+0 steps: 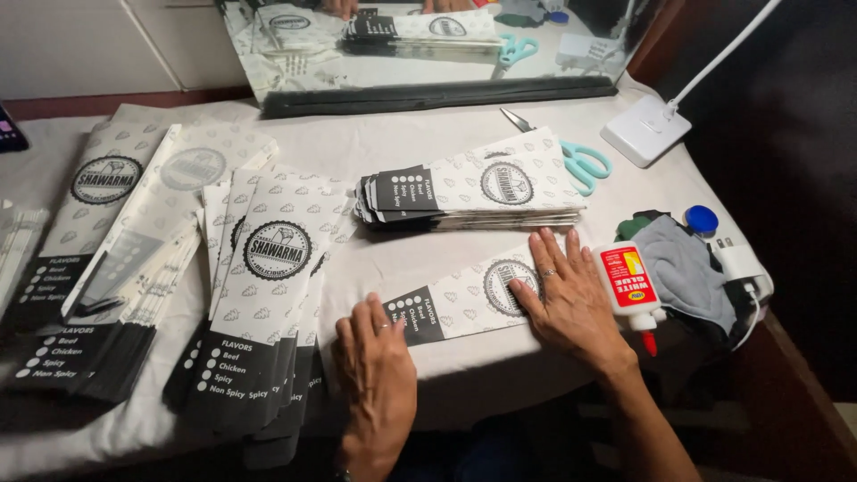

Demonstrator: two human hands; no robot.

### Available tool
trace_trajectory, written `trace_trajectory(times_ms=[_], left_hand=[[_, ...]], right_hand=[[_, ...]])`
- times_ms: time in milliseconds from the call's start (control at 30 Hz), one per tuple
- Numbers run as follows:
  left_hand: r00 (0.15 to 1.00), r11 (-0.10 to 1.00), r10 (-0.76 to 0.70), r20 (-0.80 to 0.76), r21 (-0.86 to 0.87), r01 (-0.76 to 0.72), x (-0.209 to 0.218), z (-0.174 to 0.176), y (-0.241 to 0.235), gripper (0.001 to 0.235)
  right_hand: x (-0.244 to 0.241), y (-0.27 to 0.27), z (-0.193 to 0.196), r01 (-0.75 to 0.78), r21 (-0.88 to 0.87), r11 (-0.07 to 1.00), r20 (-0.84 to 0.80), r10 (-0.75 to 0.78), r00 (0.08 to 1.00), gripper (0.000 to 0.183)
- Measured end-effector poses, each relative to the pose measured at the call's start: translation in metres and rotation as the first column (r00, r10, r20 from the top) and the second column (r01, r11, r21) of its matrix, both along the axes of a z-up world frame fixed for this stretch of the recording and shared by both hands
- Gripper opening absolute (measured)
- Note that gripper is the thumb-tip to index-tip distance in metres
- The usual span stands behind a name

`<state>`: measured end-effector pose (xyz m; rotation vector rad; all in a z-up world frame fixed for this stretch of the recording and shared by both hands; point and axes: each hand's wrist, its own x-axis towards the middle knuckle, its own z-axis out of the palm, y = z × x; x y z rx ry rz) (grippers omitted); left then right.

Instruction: Applying glue to the edges of printed paper sheets and folding them to assemble food packaging sleeves.

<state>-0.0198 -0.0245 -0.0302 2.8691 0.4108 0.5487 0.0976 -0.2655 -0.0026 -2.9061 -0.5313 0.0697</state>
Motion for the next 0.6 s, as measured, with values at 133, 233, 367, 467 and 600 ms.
trace_trajectory(times_ms=[133, 233, 367, 467, 600], left_hand=[[0.987, 0.996, -0.072, 0.143, -0.035, 0.078, -0.006, 0.007, -0.017, 0.054], [0.917, 0.939, -0.344, 0.202, 0.105, 0.329, -0.012, -0.001, -0.023, 0.071], [0.856, 0.893, -0.449, 0.256, 0.104, 0.437, -0.019, -0.013, -0.016, 0.074], [0.875, 0.891, -0.447, 0.186, 0.177, 0.418, -0.022, -0.013, -0.017, 0.084], [0.866, 0.872, -0.470, 0.172, 0.240, 0.426, -0.025, 0.001, -0.017, 0.074]], right_hand=[[-0.005, 0.005, 0.008, 0.011, -0.001, 1.000, -0.034, -0.011, 0.999, 0.081], [-0.014, 0.005, 0.000, -0.008, -0.093, 0.996, -0.082, 0.001, 0.997, 0.089], [-0.007, -0.014, -0.036, -0.139, -0.236, 0.962, 0.319, 0.212, 0.924, 0.089], [0.003, -0.019, -0.026, -0.033, -0.290, 0.956, 0.329, 0.132, 0.935, 0.086], [0.007, 0.004, 0.035, 0.155, -0.209, 0.966, 0.137, -0.128, 0.982, 0.059]])
